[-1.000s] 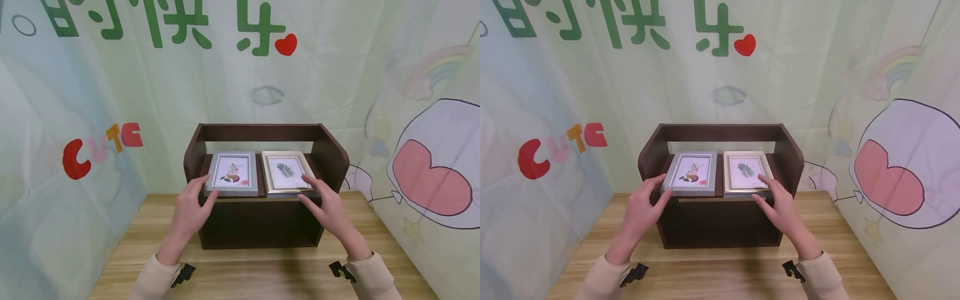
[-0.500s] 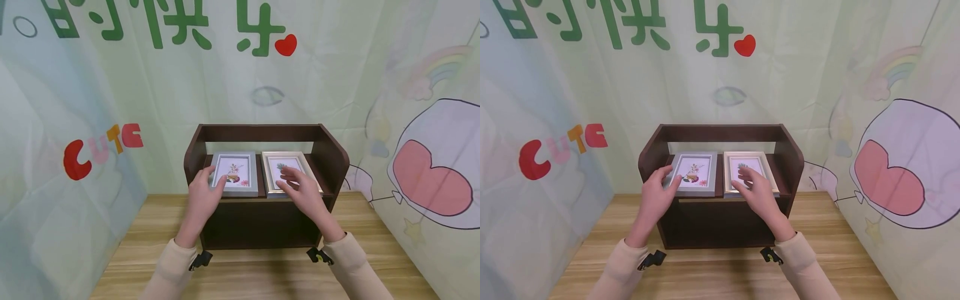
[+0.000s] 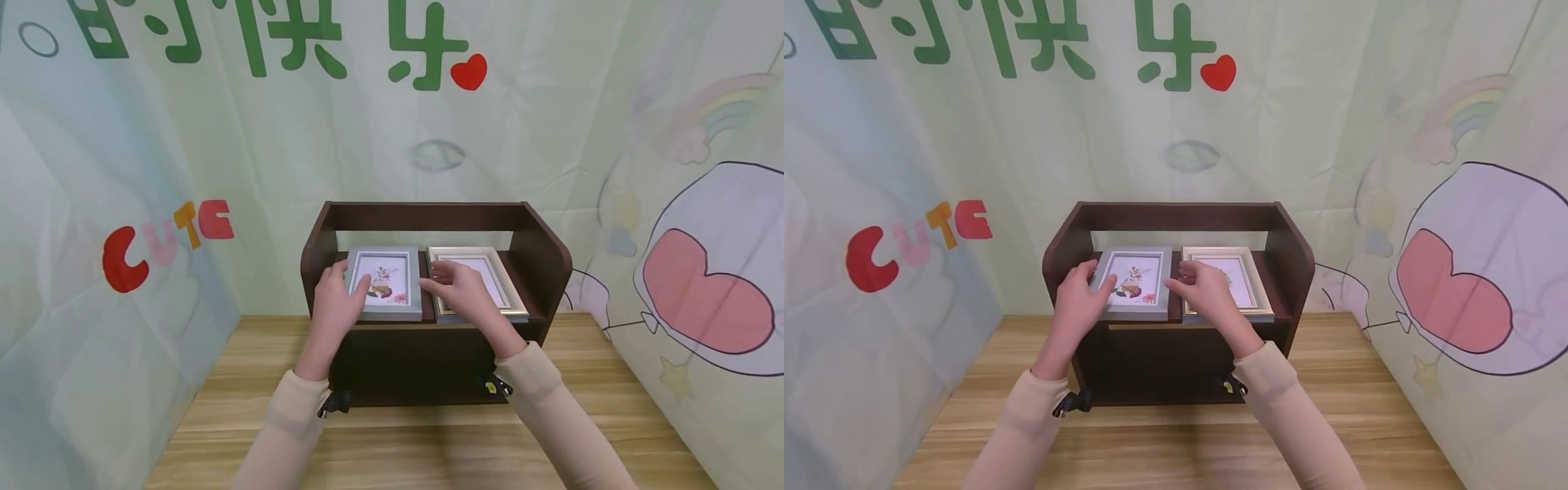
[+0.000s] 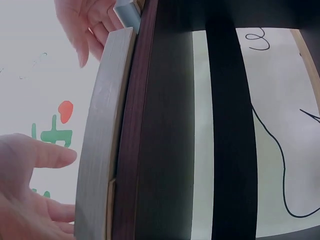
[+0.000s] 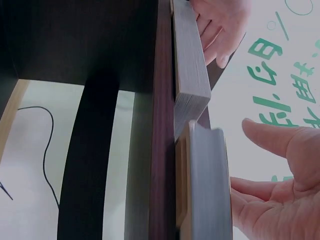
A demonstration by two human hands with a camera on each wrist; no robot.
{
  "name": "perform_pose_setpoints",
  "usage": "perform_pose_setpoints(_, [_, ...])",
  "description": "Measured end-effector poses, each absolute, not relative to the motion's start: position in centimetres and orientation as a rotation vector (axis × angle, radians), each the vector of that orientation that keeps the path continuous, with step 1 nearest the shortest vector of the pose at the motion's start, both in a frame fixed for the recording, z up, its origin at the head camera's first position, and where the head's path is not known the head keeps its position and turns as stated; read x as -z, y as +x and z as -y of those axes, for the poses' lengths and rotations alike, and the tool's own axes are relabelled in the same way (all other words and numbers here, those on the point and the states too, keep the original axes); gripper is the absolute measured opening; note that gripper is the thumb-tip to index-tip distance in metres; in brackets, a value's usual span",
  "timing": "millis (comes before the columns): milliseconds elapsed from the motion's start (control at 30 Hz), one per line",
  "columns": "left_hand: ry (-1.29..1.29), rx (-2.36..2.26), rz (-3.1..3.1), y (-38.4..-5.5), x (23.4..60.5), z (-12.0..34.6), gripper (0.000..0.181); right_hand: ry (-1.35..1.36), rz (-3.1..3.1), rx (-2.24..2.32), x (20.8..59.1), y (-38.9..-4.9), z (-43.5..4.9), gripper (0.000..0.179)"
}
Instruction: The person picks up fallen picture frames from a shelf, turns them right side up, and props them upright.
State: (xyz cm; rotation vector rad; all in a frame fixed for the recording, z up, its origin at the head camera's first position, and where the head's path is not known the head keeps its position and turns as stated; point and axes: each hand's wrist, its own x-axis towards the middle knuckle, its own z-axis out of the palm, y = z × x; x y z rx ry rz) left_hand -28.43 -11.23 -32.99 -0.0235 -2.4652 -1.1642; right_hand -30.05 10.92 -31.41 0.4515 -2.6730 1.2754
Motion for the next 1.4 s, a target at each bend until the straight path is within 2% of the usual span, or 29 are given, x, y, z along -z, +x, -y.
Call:
perform_pose_setpoints(500, [0.092,1.166,2.628,-29.9,32.5,11.3,0.065,0.349,2.900,-1.107,30.5,-32.2,-8.7,0.061])
perform_pose_setpoints(800, [0.084,1.132,2.671,-30.5,32.0,11.6,0.061,0.339,2.938,-1.025,30.0,-32.9,-7.8,0.055])
perform_pose_setpoints(1067, [0.081,1.132,2.687,-30.7,31.9,11.6,0.053,0.267,2.916,-1.139,29.9,-33.3,-7.8,0.051])
perform_pose_setpoints(1400, [0.103,1.147,2.686,-30.8,31.8,11.5,0.055,0.227,2.835,-1.226,30.2,-33.5,-7.7,0.041])
